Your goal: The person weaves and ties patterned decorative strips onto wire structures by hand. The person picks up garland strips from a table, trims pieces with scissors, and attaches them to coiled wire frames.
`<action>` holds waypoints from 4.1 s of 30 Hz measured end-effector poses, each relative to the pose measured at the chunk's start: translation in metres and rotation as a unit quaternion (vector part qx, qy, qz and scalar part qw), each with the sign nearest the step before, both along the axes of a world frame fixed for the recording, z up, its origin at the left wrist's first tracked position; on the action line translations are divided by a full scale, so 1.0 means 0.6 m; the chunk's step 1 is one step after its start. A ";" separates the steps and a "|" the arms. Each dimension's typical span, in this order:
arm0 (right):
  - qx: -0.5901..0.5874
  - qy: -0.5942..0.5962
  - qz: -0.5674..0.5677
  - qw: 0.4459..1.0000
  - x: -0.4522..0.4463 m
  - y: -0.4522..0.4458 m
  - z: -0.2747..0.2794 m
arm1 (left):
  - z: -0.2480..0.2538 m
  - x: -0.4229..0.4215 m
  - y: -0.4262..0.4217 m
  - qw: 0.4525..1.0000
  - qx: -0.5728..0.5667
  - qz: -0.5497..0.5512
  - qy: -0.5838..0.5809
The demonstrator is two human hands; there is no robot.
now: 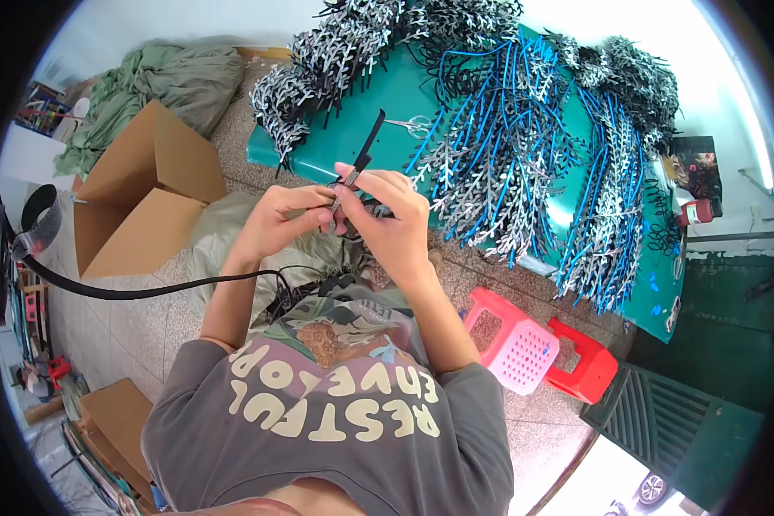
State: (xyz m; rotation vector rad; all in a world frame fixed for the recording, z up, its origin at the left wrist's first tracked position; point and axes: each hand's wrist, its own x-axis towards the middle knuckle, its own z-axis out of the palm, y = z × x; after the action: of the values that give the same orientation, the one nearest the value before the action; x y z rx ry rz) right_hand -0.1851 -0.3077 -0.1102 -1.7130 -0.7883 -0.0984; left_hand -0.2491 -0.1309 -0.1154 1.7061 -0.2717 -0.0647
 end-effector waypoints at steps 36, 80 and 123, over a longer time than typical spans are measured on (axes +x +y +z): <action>0.281 0.419 -0.105 0.857 0.195 -0.069 -0.090 | -0.055 0.122 -0.081 0.993 -0.059 0.027 0.103; 0.157 0.359 -0.337 0.856 0.672 -0.474 -0.251 | -0.191 1.167 0.009 0.873 0.399 0.279 -0.034; -0.145 0.060 -0.192 0.969 0.488 -0.389 0.030 | 0.216 0.445 -0.147 0.964 -0.245 -0.048 -0.095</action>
State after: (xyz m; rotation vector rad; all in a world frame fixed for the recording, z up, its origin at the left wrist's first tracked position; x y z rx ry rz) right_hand 0.1077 -0.5412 -0.0924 -2.1147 -0.3857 -0.1482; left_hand 0.0181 -0.2193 0.0139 1.2046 -0.4725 0.0898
